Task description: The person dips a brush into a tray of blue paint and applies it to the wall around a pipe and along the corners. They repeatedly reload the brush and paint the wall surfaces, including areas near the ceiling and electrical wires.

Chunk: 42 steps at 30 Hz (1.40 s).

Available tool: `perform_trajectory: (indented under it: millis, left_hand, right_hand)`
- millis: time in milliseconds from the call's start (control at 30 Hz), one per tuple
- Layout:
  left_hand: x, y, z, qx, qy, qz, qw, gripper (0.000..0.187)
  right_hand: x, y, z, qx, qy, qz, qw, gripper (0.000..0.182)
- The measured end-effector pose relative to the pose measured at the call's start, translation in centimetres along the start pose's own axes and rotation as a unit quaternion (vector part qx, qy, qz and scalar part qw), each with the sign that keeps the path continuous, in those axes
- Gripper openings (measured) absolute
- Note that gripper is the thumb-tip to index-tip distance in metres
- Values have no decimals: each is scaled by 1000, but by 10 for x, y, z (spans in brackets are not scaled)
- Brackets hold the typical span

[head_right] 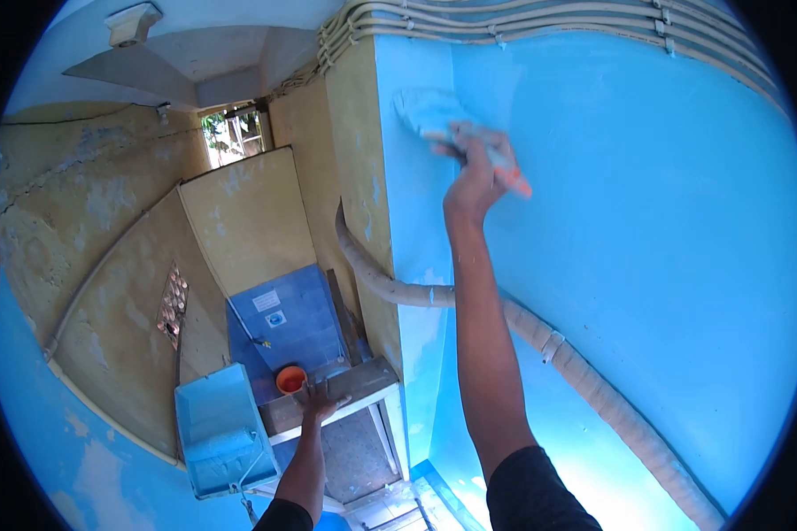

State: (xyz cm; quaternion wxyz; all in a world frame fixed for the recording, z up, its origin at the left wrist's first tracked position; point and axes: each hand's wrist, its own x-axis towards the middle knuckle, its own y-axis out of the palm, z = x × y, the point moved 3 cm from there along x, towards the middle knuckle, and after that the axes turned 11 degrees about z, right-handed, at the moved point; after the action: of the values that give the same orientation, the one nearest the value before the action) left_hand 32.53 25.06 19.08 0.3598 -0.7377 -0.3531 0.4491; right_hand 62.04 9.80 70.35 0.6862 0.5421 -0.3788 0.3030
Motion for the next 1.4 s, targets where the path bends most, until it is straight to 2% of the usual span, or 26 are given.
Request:
perform_trajectory:
  millis: [67,167,233,367,433,500,567,667,733,767,833,867,900,967,1067,1167,1200,1267,1300,1367,1400]
  left_hand:
    - [-2,0,0,3,0,2,1000,112]
    - [-6,-2,-2,-13,2,-5,1000,112]
    - [-1,1,-1,-12,-4,3,1000,113]
    - [24,19,15,6,9,-9,1000,113]
    - [49,32,27,21,24,-35,999,112]
    - [62,40,33,35,24,-33,999,112]
    - [65,42,36,23,55,-48,997,112]
    - [59,37,33,29,52,-37,997,111]
    - [35,24,21,23,29,-21,999,111]
    - [18,14,13,16,9,-9,1000,110]
    - [9,5,6,9,-2,7,1000,111]
    - [15,8,10,21,-1,5,1000,111]
    - [8,3,3,32,1,3,999,111]
    - [4,8,3,13,-14,19,1000,112]
    - [57,37,32,51,28,-23,998,111]
    - [7,5,4,19,-8,3,1000,111]
    - [-5,0,-1,20,-9,4,1000,111]
    - [-14,-11,-9,14,-14,11,1000,110]
    - [-8,-7,-5,11,-14,11,1000,110]
    - [-3,-1,-2,-2,0,-8,1000,110]
    - [-4,2,1,3,0,-4,1000,110]
  right_hand:
    - [-48,-26,-2,-16,56,-23,998,4]
    - [-114,-51,11,-79,85,-29,993,5]
    - [-140,-61,17,-111,187,-16,976,4]
    - [-136,-51,43,-157,230,-27,960,4]
    - [-118,-42,48,-189,313,-50,929,8]
    - [-99,-42,24,-170,217,-66,959,14]
    - [-64,-27,7,-207,229,-32,951,19]
    - [-29,0,31,-178,183,-50,965,19]
    - [-22,1,55,-111,84,-29,990,13]
    - [-26,-3,66,-113,91,-32,989,13]
    - [-42,-7,86,-279,153,50,947,14]
    - [-50,-10,84,-288,187,44,938,13]
    - [-54,-13,77,-290,191,49,936,13]
    - [-68,-25,56,-381,259,79,884,16]
    - [-85,-38,22,-422,283,100,855,16]
    - [-97,-58,-23,-447,298,95,838,18]
    - [-93,-58,-23,-448,300,95,837,18]
    - [-75,-55,-13,-338,283,28,897,21]
    - [-66,-46,-2,-338,283,32,897,21]
    - [-47,-32,21,-233,203,-3,951,22]
    - [-50,-30,19,-247,225,-9,943,19]
